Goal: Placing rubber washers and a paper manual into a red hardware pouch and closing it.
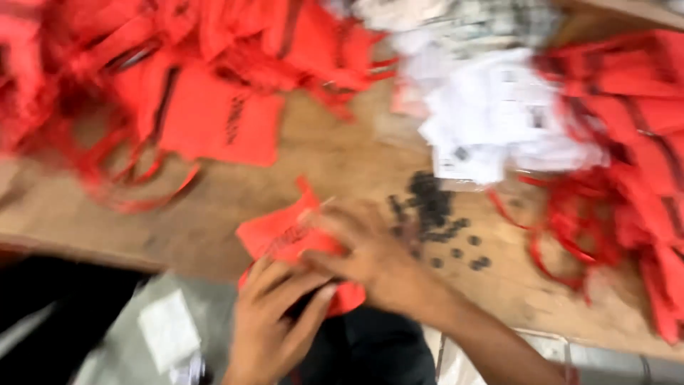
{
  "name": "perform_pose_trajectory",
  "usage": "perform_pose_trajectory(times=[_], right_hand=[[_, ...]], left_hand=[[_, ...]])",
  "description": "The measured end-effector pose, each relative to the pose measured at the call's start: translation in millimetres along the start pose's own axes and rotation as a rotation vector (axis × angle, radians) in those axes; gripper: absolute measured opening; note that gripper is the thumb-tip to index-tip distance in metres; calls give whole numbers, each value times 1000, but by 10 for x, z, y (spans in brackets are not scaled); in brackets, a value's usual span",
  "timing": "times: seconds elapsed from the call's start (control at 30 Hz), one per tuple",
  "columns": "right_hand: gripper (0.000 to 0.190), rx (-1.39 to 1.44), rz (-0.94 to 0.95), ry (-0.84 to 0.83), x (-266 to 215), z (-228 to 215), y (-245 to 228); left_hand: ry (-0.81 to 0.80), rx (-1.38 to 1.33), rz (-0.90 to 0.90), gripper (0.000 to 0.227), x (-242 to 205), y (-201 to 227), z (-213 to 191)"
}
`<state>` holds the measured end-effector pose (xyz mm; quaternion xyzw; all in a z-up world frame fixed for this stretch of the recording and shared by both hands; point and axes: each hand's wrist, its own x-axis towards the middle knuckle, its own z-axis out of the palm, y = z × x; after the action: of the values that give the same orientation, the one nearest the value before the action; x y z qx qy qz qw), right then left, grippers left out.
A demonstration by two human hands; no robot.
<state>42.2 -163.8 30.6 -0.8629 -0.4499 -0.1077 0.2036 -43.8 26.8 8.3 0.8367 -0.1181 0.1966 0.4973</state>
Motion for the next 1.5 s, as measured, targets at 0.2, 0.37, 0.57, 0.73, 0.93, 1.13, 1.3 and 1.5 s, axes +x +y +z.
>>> perform_pose_trajectory(times=[0.2, 0.37, 0.57, 0.73, 0.93, 1.13, 1.3, 1.5], right_hand=[[42, 176, -29, -38, -242, -447, 195], [49, 81, 767, 743, -888, -1214, 834], [59, -1027, 441, 650, -941, -2493, 1952], [45, -1052, 744, 186, -1238, -2431, 3258], [41, -834, 736, 202, -1433, -2364, 3415], [50, -925, 538, 518, -1607, -2568, 2633], [39, -720, 419, 517, -1249, -2339, 1957], [21, 70, 611, 257, -688, -1408, 1310]], left_hand=[[-70, -151, 745, 25, -940, -2943, -458], [171, -199, 49, 36, -708, -2102, 73], [297, 5, -185, 24, -61, -854, 504], [194, 241, -99, 25, -31, -875, 510], [210, 341, -62, 23, -124, -989, 610], [198, 409, -33, 21, -125, -960, 643], [237, 518, 78, 18, -1, -548, 506], [211, 439, 123, 22, 21, -395, 366]])
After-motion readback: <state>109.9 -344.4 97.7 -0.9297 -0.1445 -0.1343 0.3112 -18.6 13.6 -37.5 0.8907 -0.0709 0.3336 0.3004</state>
